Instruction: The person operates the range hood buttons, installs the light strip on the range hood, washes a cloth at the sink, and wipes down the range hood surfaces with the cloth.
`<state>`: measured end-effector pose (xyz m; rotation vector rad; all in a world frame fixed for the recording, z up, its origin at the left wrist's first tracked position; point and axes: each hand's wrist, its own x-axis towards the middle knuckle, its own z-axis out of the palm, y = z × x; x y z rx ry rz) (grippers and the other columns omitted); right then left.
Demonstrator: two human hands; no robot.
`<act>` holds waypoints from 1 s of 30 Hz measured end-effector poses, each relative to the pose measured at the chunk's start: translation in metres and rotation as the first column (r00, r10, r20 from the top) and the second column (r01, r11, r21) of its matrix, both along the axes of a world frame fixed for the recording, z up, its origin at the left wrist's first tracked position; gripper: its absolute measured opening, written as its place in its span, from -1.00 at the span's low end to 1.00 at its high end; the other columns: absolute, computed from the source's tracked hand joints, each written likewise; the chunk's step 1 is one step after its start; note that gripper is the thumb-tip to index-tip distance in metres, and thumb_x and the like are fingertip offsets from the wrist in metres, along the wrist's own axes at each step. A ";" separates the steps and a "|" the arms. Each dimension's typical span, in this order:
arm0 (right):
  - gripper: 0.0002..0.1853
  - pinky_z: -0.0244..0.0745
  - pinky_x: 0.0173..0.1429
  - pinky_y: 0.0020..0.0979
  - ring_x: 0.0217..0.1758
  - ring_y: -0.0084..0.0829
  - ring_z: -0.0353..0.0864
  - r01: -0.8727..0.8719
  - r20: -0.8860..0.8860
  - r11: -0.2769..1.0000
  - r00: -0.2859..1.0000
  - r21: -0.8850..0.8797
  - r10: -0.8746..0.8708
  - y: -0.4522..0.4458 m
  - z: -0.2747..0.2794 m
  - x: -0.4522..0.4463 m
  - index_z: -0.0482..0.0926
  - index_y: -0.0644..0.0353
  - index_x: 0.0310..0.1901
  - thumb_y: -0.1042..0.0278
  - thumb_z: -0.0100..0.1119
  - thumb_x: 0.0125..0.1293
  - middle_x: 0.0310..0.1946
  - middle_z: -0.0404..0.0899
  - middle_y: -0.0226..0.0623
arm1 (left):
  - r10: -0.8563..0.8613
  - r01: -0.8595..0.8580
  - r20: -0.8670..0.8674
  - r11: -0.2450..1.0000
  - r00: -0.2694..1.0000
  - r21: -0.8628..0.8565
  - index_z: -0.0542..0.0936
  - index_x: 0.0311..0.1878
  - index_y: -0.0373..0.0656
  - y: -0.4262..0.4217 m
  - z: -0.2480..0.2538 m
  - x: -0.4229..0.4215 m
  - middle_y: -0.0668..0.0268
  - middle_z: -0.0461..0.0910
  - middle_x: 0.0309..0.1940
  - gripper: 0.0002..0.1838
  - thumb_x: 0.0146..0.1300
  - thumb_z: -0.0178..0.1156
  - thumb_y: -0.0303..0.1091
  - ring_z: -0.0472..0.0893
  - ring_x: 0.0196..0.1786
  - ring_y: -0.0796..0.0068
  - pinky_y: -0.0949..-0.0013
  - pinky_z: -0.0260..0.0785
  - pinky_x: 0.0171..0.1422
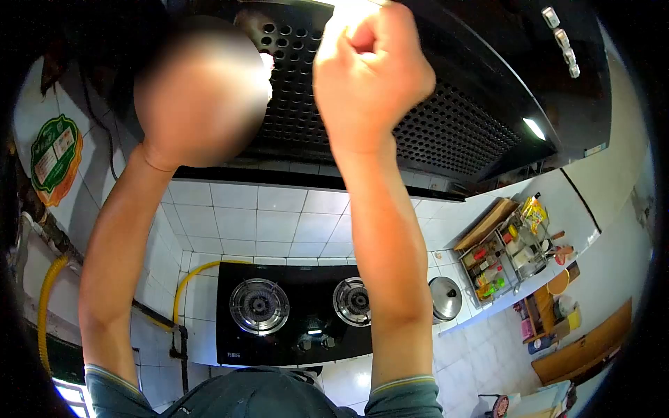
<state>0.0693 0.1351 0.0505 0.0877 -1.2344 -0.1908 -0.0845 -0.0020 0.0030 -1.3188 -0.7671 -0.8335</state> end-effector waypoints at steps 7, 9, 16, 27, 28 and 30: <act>-0.65 0.21 -0.50 -0.48 -0.63 -0.59 0.20 -0.317 0.059 0.939 0.948 0.130 0.312 -0.031 0.008 -0.028 0.28 0.17 -0.53 0.73 0.29 0.12 -0.68 0.20 -0.39 | 0.062 -0.059 0.063 0.997 0.996 -0.047 0.74 -0.07 0.08 -0.007 0.001 0.011 0.45 0.67 -0.24 -0.46 -0.29 0.48 -0.39 0.63 -0.30 0.42 0.45 0.52 -0.28; -0.62 0.28 -0.44 -0.64 -0.56 -0.74 0.30 -0.178 -0.009 0.977 0.983 0.120 0.181 -0.001 0.005 -0.016 0.38 0.14 -0.52 0.57 0.50 0.18 -0.63 0.39 -0.58 | 0.041 -0.040 0.049 0.999 0.998 -0.033 0.74 -0.07 0.08 -0.002 0.001 0.005 0.44 0.67 -0.25 -0.48 -0.28 0.47 -0.39 0.63 -0.30 0.42 0.45 0.52 -0.28; -0.58 0.23 -0.46 -0.55 -0.59 -0.70 0.27 -0.093 -0.061 0.995 0.994 -0.046 0.090 -0.009 0.001 -0.008 0.33 0.14 -0.55 0.55 0.51 0.17 -0.67 0.31 -0.57 | 0.055 -0.046 0.071 0.991 0.996 -0.122 0.72 -0.03 -0.12 -0.008 -0.003 0.008 0.21 0.71 -0.12 -0.46 -0.25 0.48 -0.48 0.69 -0.18 0.17 0.27 0.57 -0.07; -0.55 0.24 -0.48 -0.59 -0.59 -0.72 0.30 -0.675 -0.186 0.663 0.732 -0.323 0.655 -0.027 -0.001 -0.012 0.31 0.15 -0.55 0.57 0.49 0.22 -0.64 0.36 -0.51 | 0.022 -0.020 0.024 0.998 0.999 -0.055 0.74 -0.04 0.00 -0.005 0.002 0.007 0.38 0.70 -0.17 -0.48 -0.23 0.48 -0.40 0.64 -0.27 0.37 0.42 0.54 -0.22; -0.57 0.23 -0.47 -0.59 -0.58 -0.72 0.28 -0.712 -0.202 0.628 0.697 -0.313 0.688 -0.029 -0.001 -0.015 0.31 0.16 -0.55 0.60 0.47 0.22 -0.64 0.34 -0.51 | 0.033 -0.031 0.030 0.998 0.999 -0.054 0.73 -0.04 0.00 -0.005 0.002 0.008 0.38 0.70 -0.17 -0.49 -0.22 0.48 -0.40 0.64 -0.26 0.37 0.41 0.54 -0.22; -0.61 0.19 -0.46 -0.57 -0.55 -0.71 0.24 -0.361 -0.095 0.919 0.932 -0.160 0.349 -0.026 0.001 -0.025 0.31 0.17 -0.54 0.72 0.37 0.18 -0.63 0.31 -0.54 | 0.042 -0.040 0.041 0.998 0.998 -0.058 0.73 -0.05 0.00 -0.007 0.003 0.011 0.39 0.70 -0.18 -0.49 -0.23 0.49 -0.38 0.64 -0.26 0.37 0.41 0.53 -0.23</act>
